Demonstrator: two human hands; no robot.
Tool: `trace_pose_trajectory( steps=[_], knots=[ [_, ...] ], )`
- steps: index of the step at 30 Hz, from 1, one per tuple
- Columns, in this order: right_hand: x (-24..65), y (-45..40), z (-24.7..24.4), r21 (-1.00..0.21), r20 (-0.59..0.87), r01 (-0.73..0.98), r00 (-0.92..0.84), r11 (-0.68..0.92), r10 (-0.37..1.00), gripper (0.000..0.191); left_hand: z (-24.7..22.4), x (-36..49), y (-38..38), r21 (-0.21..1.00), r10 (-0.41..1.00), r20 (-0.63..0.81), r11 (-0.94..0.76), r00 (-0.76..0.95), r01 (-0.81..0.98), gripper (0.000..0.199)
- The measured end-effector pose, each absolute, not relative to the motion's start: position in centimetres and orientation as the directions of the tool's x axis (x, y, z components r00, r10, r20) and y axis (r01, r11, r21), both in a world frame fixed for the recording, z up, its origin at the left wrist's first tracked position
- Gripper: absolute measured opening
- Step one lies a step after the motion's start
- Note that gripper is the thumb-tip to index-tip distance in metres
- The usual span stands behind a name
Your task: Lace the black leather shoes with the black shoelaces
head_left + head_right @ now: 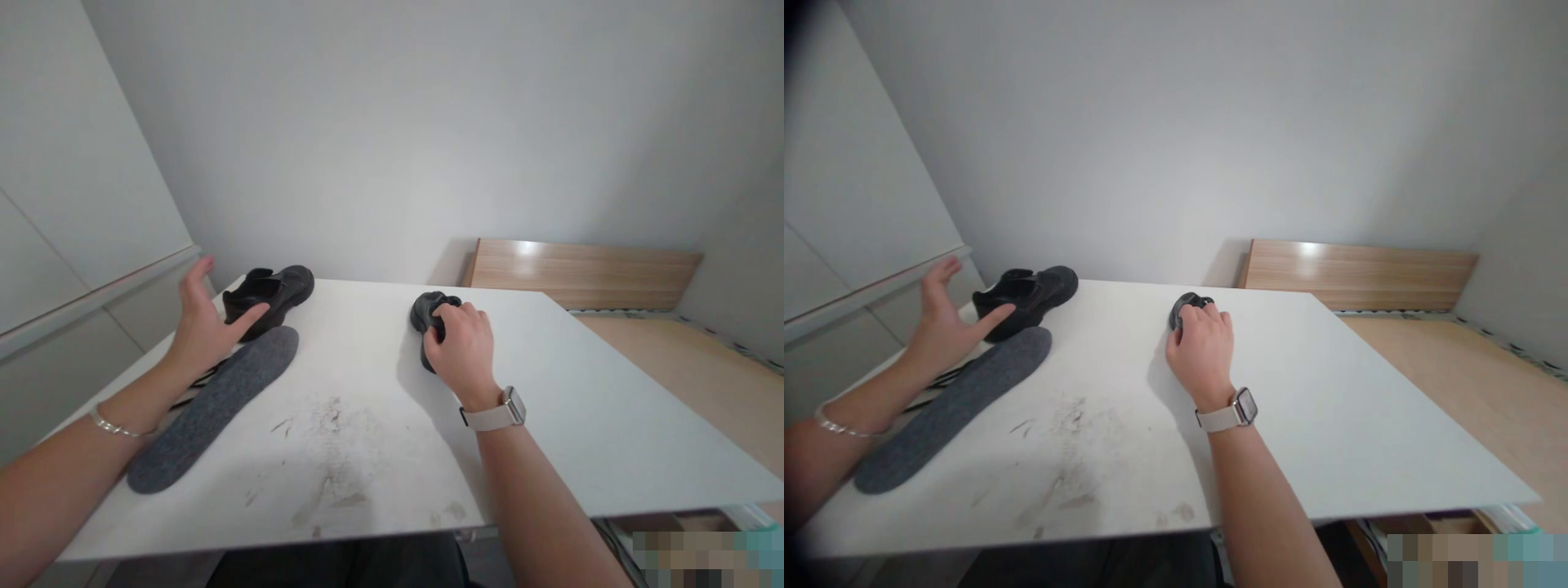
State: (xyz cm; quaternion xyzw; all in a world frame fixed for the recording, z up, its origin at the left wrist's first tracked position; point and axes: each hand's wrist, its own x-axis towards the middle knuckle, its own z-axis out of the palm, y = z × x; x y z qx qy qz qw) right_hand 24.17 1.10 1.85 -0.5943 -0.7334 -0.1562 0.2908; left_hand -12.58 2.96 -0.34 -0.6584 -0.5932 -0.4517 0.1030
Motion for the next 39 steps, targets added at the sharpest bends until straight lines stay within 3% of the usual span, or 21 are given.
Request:
trace_pose_trajectory(
  steps=[2, 5, 9, 15, 19, 22, 25, 27, 31, 35, 39],
  knots=[
    [22.4, 0.1, 1.8, -0.089, 0.670, 0.926, -0.216, 0.366, 0.710, 0.010, 0.6, -11.0, 1.9, 0.326, 0.638, 0.769, -0.355, -0.028, 0.876, 0.065],
    [19.5, -1.5, 1.2, -0.020, 0.690, 0.845, -0.375, 0.535, 0.619, 0.008, 1.2, -7.8, 0.6, 0.356, 0.719, 0.654, -0.568, 0.236, 0.742, 0.029],
    [16.6, -3.1, 0.2, 0.028, 0.673, 0.714, -0.531, 0.699, 0.515, 0.009, 1.2, -4.1, -0.3, 0.455, 0.716, 0.505, -0.695, 0.482, 0.556, 0.039],
    [16.3, -3.8, 0.8, -0.110, 0.674, 0.426, -0.632, 0.898, 0.382, 0.025, 1.9, -3.2, -0.4, 0.567, 0.754, 0.420, -0.653, 0.505, 0.503, 0.031],
    [17.6, -2.0, 3.1, -0.261, 0.678, 0.416, -0.564, 0.871, 0.472, 0.022, 2.4, -2.7, -0.3, 0.419, 0.743, 0.384, -0.670, 0.549, 0.613, 0.036],
    [19.0, 0.4, 4.4, -0.335, 0.560, 0.484, -0.588, 0.808, 0.584, 0.012, 2.9, -1.4, -0.1, 0.238, 0.776, 0.353, -0.614, 0.522, 0.752, 0.039],
    [20.1, 2.1, 4.0, -0.383, 0.396, 0.518, -0.656, 0.765, 0.642, 0.035, 3.3, 0.0, 0.2, 0.079, 0.796, 0.312, -0.566, 0.519, 0.821, 0.032],
    [20.1, 2.3, 3.0, -0.426, 0.365, 0.542, -0.629, 0.724, 0.686, 0.038, 3.1, 0.6, 0.5, 0.013, 0.791, 0.333, -0.548, 0.513, 0.836, 0.021],
    [19.0, 1.4, 1.1, -0.475, 0.466, 0.581, -0.472, 0.661, 0.749, 0.027, 1.9, 0.5, 0.6, 0.029, 0.725, 0.469, -0.583, 0.504, 0.812, 0.015],
    [18.4, 0.7, 0.6, -0.438, 0.546, 0.596, -0.418, 0.673, 0.726, 0.018, 0.6, -0.2, 0.4, 0.110, 0.667, 0.601, -0.614, 0.440, 0.781, 0.021],
    [18.7, 0.8, 0.3, -0.415, 0.596, 0.569, -0.420, 0.710, 0.685, 0.010, -0.1, -0.4, 0.3, 0.055, 0.540, 0.729, -0.658, 0.421, 0.751, 0.020]
  ],
)
